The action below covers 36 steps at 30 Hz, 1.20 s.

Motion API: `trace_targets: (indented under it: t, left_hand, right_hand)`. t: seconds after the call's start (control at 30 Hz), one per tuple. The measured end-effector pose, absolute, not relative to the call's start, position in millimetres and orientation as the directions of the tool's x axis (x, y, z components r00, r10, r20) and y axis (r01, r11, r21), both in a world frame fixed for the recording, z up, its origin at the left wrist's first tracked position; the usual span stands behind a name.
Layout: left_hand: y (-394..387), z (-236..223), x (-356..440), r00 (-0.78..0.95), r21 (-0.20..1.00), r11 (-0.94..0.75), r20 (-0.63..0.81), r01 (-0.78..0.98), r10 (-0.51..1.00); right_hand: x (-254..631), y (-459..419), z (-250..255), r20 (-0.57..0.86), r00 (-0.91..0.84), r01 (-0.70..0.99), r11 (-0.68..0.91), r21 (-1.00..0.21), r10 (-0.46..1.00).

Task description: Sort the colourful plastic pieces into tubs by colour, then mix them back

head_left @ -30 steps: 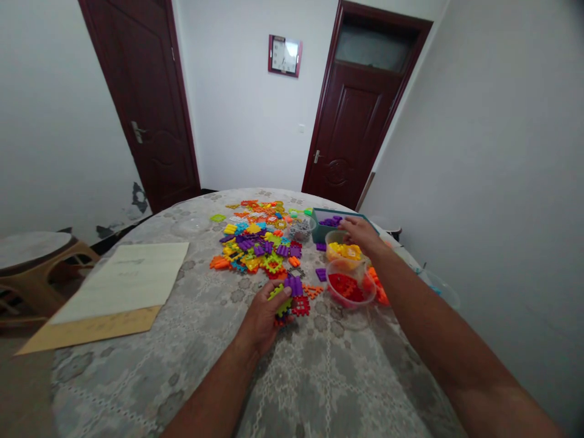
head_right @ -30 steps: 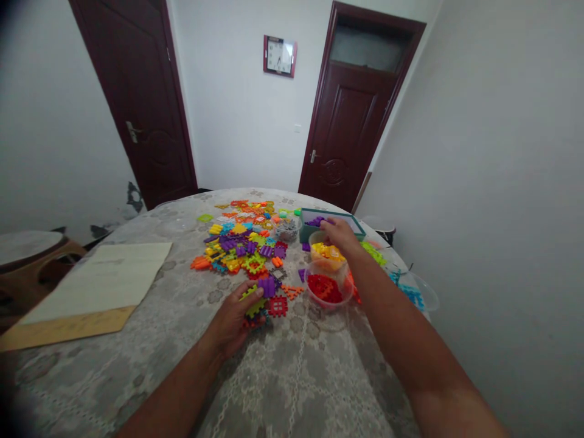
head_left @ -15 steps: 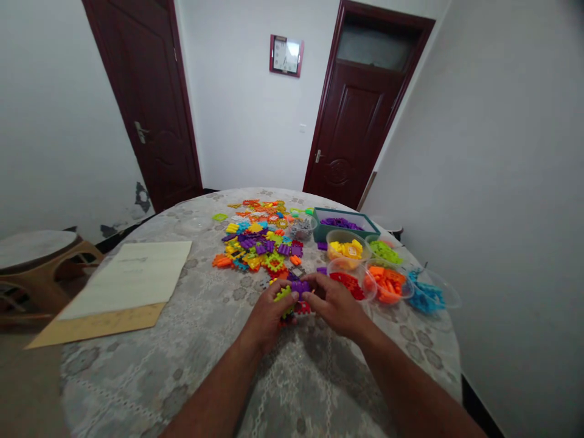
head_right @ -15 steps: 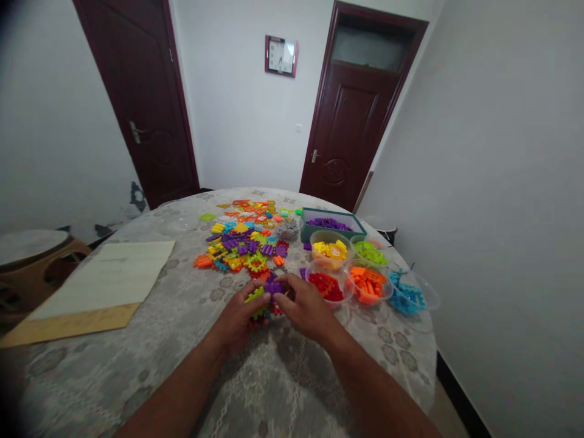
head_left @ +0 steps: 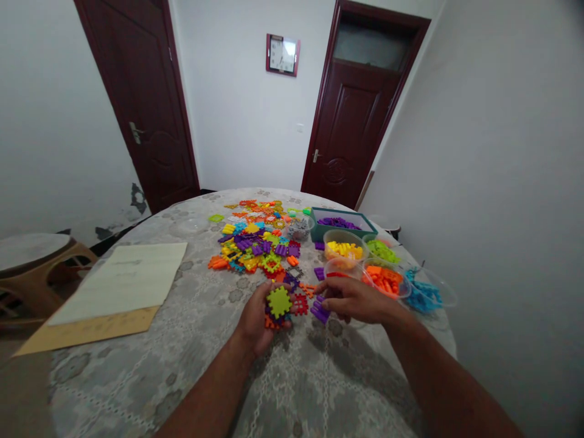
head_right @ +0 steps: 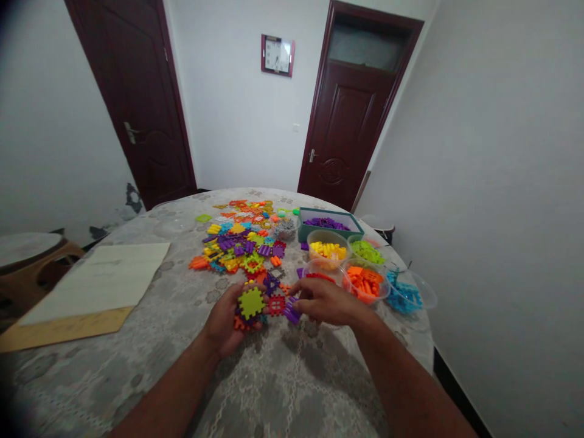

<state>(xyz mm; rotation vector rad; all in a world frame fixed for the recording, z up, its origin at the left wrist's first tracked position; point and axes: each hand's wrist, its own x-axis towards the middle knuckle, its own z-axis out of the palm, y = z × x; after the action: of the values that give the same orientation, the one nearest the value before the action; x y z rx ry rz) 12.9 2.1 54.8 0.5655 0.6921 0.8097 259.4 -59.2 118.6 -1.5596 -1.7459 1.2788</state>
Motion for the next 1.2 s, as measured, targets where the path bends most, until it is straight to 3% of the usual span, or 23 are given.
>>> trace_targets:
  t: [0.13,0.23,0.33,0.43,0.53,0.73,0.87,1.0,1.2]
  left_hand:
    - [-0.5,56.1,12.8,0.498,0.68,0.572,-0.336,-0.459,0.799]
    - [-0.5,55.2,14.5,0.503,0.677,0.577,-0.338,-0.456,0.795]
    - [0.7,53.7,16.0,0.495,0.684,0.581,-0.354,-0.441,0.793]
    - [1.6,52.0,16.3,0.481,0.691,0.576,-0.362,-0.437,0.799]
    - [1.5,50.6,16.0,0.484,0.693,0.578,-0.363,-0.431,0.796]
    - [-1.3,49.6,17.5,0.508,0.7,0.572,-0.336,-0.428,0.793]
    - [-2.5,49.0,18.9,0.513,0.708,0.556,-0.312,-0.436,0.8]
    - [-1.5,45.9,19.3,0.531,0.712,0.549,-0.287,-0.439,0.797]
    - [1.1,36.4,22.7,0.564,0.686,0.546,-0.234,-0.481,0.792]
  right_hand:
    - [284.1,-29.7,138.9,-0.177,-0.118,0.53,-0.088,-0.843,0.977]
    - [310.0,9.1,155.3,0.028,0.161,0.499,-0.057,-0.865,0.986]
    - [332.4,46.4,163.5,0.232,0.52,0.443,-0.028,-0.896,0.822]
    - [338.0,61.8,158.2,0.32,0.639,0.442,0.006,-0.897,0.7]
    - [318.2,47.2,140.2,0.361,0.563,0.465,0.076,-0.882,0.744]
    - [226.2,-28.0,98.3,0.329,0.208,0.517,0.182,-0.836,0.921]
    - [180.4,-58.1,82.9,0.432,-0.026,0.565,0.37,-0.737,0.901]
    - [169.8,-64.5,68.9,0.489,-0.078,0.597,0.433,-0.675,0.869]
    - [170.5,-63.5,51.3,0.428,-0.116,0.603,0.406,-0.687,0.896]
